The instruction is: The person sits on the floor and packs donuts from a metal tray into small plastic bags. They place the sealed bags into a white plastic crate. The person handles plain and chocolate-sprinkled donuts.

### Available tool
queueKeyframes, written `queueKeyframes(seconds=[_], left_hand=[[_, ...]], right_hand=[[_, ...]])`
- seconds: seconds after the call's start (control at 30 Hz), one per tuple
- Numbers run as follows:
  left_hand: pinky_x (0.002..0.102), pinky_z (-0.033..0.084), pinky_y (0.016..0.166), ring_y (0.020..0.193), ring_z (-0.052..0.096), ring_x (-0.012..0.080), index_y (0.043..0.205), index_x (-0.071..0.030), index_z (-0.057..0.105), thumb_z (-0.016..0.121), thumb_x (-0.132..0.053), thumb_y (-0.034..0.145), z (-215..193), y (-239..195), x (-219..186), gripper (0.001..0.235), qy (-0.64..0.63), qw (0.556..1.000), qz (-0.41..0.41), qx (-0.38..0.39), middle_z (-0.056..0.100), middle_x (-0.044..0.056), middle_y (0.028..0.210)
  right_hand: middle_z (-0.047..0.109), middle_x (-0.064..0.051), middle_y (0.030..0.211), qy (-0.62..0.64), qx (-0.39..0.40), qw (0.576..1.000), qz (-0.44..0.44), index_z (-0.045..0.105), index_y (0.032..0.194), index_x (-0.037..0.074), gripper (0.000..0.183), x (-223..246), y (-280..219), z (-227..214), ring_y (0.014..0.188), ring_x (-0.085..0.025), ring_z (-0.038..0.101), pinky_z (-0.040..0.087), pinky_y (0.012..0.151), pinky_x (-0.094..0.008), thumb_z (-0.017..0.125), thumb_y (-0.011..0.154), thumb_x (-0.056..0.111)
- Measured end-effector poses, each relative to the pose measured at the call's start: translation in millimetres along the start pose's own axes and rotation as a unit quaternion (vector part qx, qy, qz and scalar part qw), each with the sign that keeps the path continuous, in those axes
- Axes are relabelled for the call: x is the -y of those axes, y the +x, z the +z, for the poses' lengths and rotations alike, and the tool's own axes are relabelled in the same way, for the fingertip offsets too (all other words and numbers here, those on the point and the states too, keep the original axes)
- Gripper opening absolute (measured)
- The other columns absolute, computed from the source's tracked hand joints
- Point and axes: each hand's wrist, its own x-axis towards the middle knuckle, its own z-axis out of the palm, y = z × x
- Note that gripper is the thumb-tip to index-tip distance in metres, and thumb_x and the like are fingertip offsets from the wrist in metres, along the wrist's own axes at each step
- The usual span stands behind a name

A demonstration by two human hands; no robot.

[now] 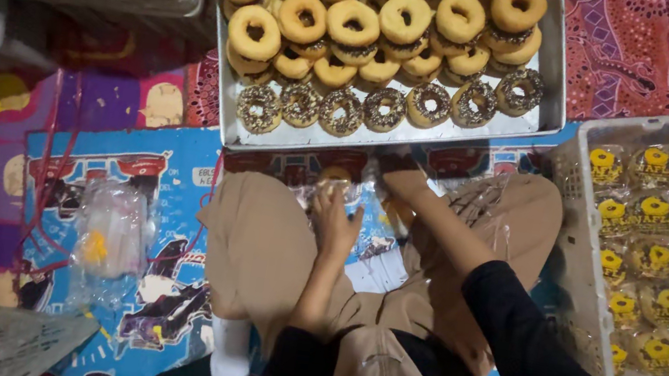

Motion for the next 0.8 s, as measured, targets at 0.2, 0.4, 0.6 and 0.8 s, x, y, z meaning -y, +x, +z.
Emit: queueKeyframes(seconds=[0.2, 0.4, 0.6, 0.8], left_hand=[[0.046, 0.041, 0.114, 0.134, 0.05, 0.0387, 0.136, -0.002, 0.057, 0.075, -0.026, 0.094, 27.0, -10.0, -2.4, 0.052, -0.202, 0.978, 0.017, -0.041, 0.054, 0.023, 0.14], [0.033, 0.05, 0.08, 0.09, 0.067, 0.018, 0.118, 0.003, 0.077, 0.067, -0.038, 0.101, 77.0, 16.7, -1.7, 0.045, -0.387, 0.874, -0.17, 0.241, 0.077, 0.013, 0.102], [0.03, 0.055, 0.069, 0.076, 0.07, 0.0109, 0.109, -0.001, 0.075, 0.074, -0.026, 0.094, 82.8, 12.5, -9.2, 0.03, -0.456, 0.8, -0.101, 0.377, 0.077, 0.005, 0.091], [0.041, 0.058, 0.08, 0.098, 0.074, 0.0329, 0.1, -0.004, 0.081, 0.067, -0.018, 0.101, 3.4, -16.0, -87.2, 0.02, -0.183, 0.972, 0.025, 0.148, 0.077, 0.016, 0.099]], right_hand=[[0.072, -0.011, 0.09, -0.019, -0.049, 0.998, -0.027, 0.075, 0.09, 0.01, 0.02, 24.3, -21.4, -37.9, 0.089, -0.029, 0.07, 0.048, 0.089, -0.048, 0.066, 0.079, 0.025], [0.071, -0.005, 0.093, 0.024, -0.204, 0.976, -0.07, 0.075, 0.085, 0.014, 0.012, 60.3, -115.0, -109.3, 0.096, -0.021, 0.067, 0.044, 0.093, -0.051, 0.066, 0.079, 0.018], [0.072, 0.0, 0.099, 0.079, -0.18, 0.98, -0.038, 0.076, 0.101, 0.015, 0.025, 60.4, -176.7, -153.6, 0.098, -0.018, 0.067, 0.043, 0.095, -0.051, 0.064, 0.078, 0.015], [0.072, -0.001, 0.109, 0.101, -0.093, 0.99, 0.03, 0.073, 0.112, 0.013, 0.031, 83.3, -192.3, -188.7, 0.108, -0.02, 0.067, 0.041, 0.105, -0.048, 0.06, 0.084, 0.014]])
